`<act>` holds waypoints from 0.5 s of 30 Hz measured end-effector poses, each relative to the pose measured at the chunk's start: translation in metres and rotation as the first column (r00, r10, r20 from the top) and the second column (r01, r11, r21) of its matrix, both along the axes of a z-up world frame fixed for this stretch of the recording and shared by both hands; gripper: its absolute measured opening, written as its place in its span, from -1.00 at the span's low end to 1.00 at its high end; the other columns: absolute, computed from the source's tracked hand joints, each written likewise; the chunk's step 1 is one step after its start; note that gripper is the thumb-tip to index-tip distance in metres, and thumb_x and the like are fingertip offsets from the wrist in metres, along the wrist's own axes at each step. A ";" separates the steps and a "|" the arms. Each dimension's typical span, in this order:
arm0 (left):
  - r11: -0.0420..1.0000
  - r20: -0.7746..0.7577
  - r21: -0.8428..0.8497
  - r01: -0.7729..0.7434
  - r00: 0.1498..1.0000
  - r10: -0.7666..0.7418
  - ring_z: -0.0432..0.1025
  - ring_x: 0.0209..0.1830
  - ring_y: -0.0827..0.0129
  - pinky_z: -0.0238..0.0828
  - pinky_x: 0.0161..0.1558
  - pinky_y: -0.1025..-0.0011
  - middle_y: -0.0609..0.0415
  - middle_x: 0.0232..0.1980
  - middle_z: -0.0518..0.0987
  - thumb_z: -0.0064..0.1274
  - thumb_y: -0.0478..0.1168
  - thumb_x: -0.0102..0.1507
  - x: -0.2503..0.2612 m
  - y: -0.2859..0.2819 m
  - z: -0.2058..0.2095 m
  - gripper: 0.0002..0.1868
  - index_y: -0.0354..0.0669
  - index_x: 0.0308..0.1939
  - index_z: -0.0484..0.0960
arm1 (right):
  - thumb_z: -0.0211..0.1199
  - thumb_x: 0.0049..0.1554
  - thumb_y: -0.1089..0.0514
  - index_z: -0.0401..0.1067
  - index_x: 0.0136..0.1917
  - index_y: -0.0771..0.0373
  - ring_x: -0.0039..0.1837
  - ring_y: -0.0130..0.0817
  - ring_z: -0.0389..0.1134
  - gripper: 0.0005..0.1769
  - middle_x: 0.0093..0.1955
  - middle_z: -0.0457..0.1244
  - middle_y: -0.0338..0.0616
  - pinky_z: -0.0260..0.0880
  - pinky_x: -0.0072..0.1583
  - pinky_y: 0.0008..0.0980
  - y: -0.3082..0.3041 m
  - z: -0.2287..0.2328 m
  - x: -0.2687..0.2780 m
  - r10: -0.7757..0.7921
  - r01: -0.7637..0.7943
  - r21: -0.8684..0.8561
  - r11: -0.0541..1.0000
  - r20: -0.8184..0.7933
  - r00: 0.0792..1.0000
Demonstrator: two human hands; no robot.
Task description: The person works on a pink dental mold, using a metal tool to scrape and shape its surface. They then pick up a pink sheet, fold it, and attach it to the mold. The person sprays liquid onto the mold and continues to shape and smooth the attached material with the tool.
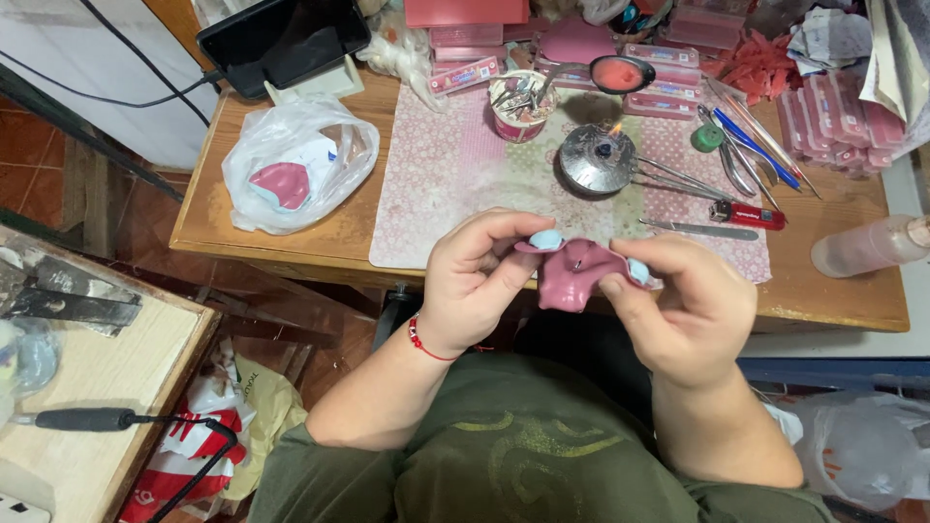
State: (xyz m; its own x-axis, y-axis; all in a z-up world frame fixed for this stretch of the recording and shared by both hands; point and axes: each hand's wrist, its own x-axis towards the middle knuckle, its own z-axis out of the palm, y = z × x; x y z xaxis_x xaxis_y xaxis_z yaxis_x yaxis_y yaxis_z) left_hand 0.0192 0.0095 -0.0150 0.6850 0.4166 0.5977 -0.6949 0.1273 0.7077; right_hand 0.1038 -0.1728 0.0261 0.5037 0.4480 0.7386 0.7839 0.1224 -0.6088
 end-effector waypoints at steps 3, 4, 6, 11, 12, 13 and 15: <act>0.992 0.009 -0.089 0.093 0.996 -0.093 0.53 -0.10 0.41 0.57 -0.06 0.38 -0.14 -0.08 0.60 0.06 -0.39 0.35 -0.007 -0.005 0.000 -0.67 -0.55 0.17 0.53 | 0.37 0.11 0.38 0.52 0.12 0.54 -0.10 -0.52 0.32 -0.70 -0.15 0.37 0.01 0.45 -0.04 -0.38 0.001 -0.019 0.002 0.067 -0.045 0.078 0.996 -0.294 0.954; 0.992 0.009 -0.089 0.095 0.996 -0.094 0.53 -0.10 0.41 0.57 -0.06 0.38 -0.14 -0.08 0.60 0.06 -0.39 0.35 -0.008 -0.007 -0.004 -0.67 -0.55 0.17 0.53 | 0.37 0.11 0.38 0.52 0.12 0.54 -0.10 -0.52 0.32 -0.70 -0.15 0.37 0.01 0.45 -0.04 -0.38 0.002 -0.022 0.002 0.065 -0.044 0.079 0.996 -0.294 0.954; 0.980 -0.003 -0.045 0.195 0.981 -0.196 0.50 0.06 0.40 0.50 0.18 0.31 -0.13 0.10 0.61 0.40 -0.24 0.17 -0.007 -0.010 -0.012 -0.12 -0.47 0.46 0.26 | 0.36 0.10 0.38 0.49 0.13 0.56 -0.09 -0.54 0.34 -0.68 -0.12 0.38 0.01 0.46 0.00 -0.44 0.006 -0.026 0.003 0.139 -0.079 0.154 0.985 -0.427 0.894; 0.962 -0.016 0.238 -0.131 0.990 0.139 0.42 0.24 0.22 0.35 0.34 0.20 -0.21 0.28 0.48 0.53 -0.18 0.01 -0.005 -0.022 -0.013 0.27 -0.41 0.57 -0.05 | 0.35 0.13 0.39 0.45 0.15 0.56 -0.09 -0.53 0.32 -0.68 -0.09 0.39 0.05 0.43 -0.03 -0.46 0.012 -0.033 0.003 0.126 -0.059 0.174 0.983 -0.405 0.906; 0.946 -0.007 0.241 -0.217 0.974 0.225 0.48 0.20 0.13 0.43 0.28 0.19 -0.26 0.24 0.50 0.52 -0.31 0.02 -0.003 -0.026 -0.017 0.24 -0.46 0.56 -0.06 | 0.35 0.13 0.40 0.44 0.16 0.56 -0.16 -0.54 0.31 -0.67 -0.14 0.37 0.04 0.42 -0.10 -0.50 0.014 -0.034 0.003 0.131 -0.062 0.186 0.981 -0.390 0.911; 0.946 -0.006 0.242 -0.217 0.974 0.225 0.48 0.20 0.13 0.43 0.28 0.19 -0.26 0.24 0.50 0.52 -0.31 0.02 -0.001 -0.025 -0.015 0.24 -0.46 0.56 -0.06 | 0.35 0.13 0.40 0.44 0.16 0.56 -0.16 -0.54 0.31 -0.67 -0.14 0.37 0.04 0.42 -0.10 -0.50 0.015 -0.037 0.003 0.132 -0.062 0.187 0.980 -0.389 0.912; 0.951 -0.036 0.223 -0.213 0.973 0.227 0.49 0.17 0.20 0.48 0.21 0.22 -0.21 0.19 0.54 0.37 -0.38 0.14 0.001 -0.022 -0.012 -0.04 -0.43 0.49 0.10 | 0.37 0.13 0.39 0.40 0.16 0.55 -0.21 -0.53 0.37 -0.65 -0.17 0.38 0.02 0.43 -0.12 -0.54 0.016 -0.044 0.005 0.103 -0.025 0.203 0.979 -0.383 0.918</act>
State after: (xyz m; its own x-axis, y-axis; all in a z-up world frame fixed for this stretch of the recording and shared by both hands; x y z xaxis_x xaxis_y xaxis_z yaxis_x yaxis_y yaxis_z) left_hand 0.0201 -0.0128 -0.0267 0.6283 0.4262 0.6508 -0.6439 -0.1847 0.7425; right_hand 0.1085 -0.1566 -0.0176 0.7435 0.3592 0.5641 0.4759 0.3083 -0.8237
